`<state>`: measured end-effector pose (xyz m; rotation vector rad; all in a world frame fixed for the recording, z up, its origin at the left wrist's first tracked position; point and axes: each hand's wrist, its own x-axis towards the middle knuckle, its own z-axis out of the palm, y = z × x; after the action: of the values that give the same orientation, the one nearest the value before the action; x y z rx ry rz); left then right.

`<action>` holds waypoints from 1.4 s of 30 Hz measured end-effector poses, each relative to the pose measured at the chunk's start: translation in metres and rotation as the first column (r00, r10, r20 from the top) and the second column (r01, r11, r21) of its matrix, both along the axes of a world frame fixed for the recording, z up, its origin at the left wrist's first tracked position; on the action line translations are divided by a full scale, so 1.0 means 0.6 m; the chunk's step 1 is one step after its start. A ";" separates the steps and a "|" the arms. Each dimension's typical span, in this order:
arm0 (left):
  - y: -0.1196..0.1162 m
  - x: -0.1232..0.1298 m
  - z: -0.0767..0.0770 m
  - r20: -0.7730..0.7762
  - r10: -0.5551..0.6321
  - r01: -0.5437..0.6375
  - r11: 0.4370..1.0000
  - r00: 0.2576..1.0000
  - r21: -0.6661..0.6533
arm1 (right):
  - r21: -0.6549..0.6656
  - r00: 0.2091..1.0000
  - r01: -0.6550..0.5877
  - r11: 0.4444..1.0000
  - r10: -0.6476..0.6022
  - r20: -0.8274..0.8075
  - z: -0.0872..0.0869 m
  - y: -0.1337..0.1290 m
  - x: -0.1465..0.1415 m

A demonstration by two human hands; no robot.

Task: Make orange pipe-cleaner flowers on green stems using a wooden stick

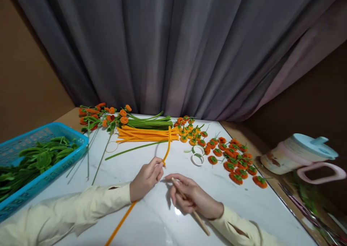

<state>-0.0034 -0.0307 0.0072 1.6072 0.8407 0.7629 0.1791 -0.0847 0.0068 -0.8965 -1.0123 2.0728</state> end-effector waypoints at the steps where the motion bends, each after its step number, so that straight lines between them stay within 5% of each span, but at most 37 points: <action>1: 0.002 0.008 0.000 -0.002 -0.006 0.006 1.000 1.000 0.003 | -0.010 0.999 0.029 1.000 -0.029 -0.043 -0.004 0.000 -0.001; 6: 0.009 0.032 -0.018 -0.034 -0.058 0.056 0.997 0.998 -0.060 | -0.032 0.970 0.200 0.979 -0.202 -0.131 -0.007 0.012 0.001; 13: 0.001 0.032 -0.020 -0.002 -0.109 0.106 0.975 0.994 -0.195 | 0.007 0.981 0.173 0.985 -0.171 -0.096 -0.004 0.010 -0.004; 20: -0.003 0.035 -0.012 0.156 -0.113 0.171 0.881 0.981 -0.442 | 0.104 0.989 0.147 0.984 -0.149 0.004 -0.008 0.006 -0.003; 42: 0.004 0.029 -0.004 0.185 -0.170 0.240 0.844 0.968 -0.480 | 0.127 0.982 0.184 0.975 -0.188 0.023 -0.009 0.002 0.001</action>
<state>0.0137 -0.0286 0.0045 1.1401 0.6819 0.4439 0.1795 -0.0833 0.0011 -0.9287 -1.0230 1.8238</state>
